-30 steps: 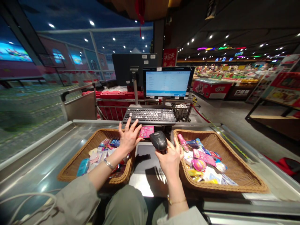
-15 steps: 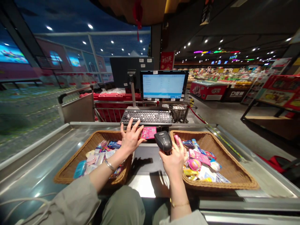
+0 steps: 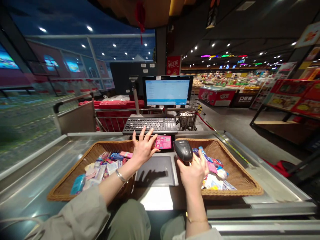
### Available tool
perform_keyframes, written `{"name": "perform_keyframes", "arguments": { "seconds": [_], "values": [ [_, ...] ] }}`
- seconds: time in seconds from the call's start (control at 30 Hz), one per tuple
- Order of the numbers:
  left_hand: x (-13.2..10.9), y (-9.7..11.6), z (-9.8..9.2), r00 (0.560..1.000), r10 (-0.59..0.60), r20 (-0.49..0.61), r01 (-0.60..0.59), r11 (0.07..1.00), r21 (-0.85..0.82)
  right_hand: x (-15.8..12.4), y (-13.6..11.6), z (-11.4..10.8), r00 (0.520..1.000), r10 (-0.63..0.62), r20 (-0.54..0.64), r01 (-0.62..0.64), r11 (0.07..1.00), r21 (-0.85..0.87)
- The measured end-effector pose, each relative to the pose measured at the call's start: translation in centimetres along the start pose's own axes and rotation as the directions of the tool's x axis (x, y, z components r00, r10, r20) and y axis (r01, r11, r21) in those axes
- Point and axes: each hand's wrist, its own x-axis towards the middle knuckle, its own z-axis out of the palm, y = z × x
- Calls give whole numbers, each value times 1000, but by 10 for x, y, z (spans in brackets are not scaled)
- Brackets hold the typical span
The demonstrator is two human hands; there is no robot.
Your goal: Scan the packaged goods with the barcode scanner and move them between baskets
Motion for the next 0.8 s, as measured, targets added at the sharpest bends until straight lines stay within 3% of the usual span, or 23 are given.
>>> {"name": "perform_keyframes", "arguments": {
  "seconds": [0.57, 0.8],
  "values": [
    [17, 51, 22, 994, 107, -8, -108, 993, -57, 21, 33, -37, 962, 249, -111, -247, 969, 27],
    [21, 72, 29, 986, 164, -13, -164, 984, -74, 30, 53, -56, 946, 270, -178, -277, 961, -17]
  ]
}}
